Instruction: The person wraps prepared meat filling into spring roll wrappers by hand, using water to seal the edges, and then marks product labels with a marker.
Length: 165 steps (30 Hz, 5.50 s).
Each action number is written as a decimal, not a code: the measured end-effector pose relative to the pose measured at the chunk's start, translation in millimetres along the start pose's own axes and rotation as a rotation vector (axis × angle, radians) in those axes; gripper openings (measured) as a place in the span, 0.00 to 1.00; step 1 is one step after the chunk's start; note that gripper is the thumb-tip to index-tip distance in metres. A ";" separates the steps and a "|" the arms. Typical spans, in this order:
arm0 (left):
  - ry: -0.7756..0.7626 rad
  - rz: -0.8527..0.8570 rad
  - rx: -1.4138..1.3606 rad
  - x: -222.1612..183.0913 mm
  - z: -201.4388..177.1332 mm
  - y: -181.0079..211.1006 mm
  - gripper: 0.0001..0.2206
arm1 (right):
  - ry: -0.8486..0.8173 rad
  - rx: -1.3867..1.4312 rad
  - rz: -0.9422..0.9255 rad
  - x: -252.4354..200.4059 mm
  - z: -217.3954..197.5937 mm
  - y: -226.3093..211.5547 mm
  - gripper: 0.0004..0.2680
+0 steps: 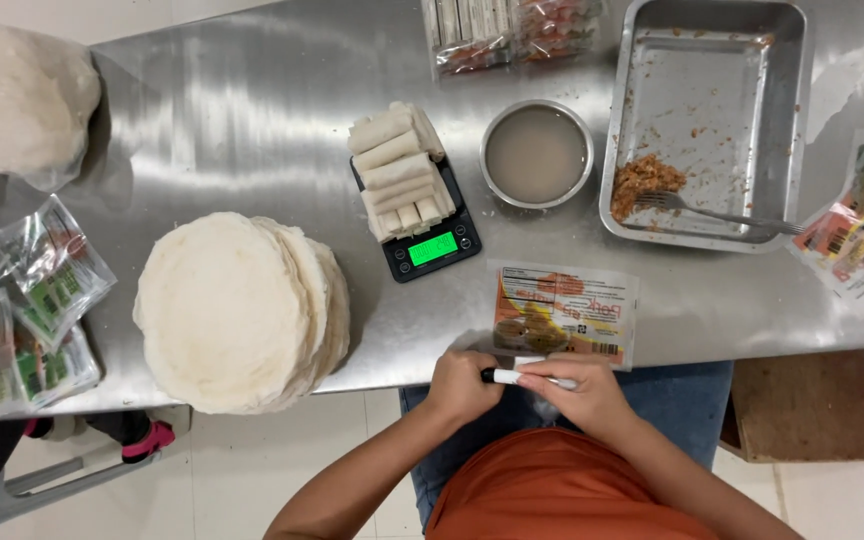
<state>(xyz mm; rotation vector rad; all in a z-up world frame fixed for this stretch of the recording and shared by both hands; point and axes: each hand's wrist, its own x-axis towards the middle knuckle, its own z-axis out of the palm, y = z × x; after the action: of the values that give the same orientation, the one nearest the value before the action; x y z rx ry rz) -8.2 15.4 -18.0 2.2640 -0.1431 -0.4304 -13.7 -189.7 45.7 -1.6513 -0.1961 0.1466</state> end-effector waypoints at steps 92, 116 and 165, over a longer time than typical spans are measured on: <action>0.175 0.726 -0.243 162.6 71.1 121.1 0.11 | 0.539 -0.704 0.109 -15.7 -112.3 48.3 0.15; 0.025 -0.047 -1.196 53.2 43.7 110.7 0.18 | 0.427 -0.120 0.049 -13.4 -69.3 -24.3 0.14; -0.059 -0.325 -1.572 52.3 32.7 145.1 0.17 | 0.492 -0.325 0.161 -3.0 -138.7 44.7 0.14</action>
<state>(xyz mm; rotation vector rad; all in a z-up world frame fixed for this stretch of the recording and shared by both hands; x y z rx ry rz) 34.5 -116.9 56.4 0.7107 0.4170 -0.5005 14.6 -329.0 13.5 -1.9714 0.3024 -0.1812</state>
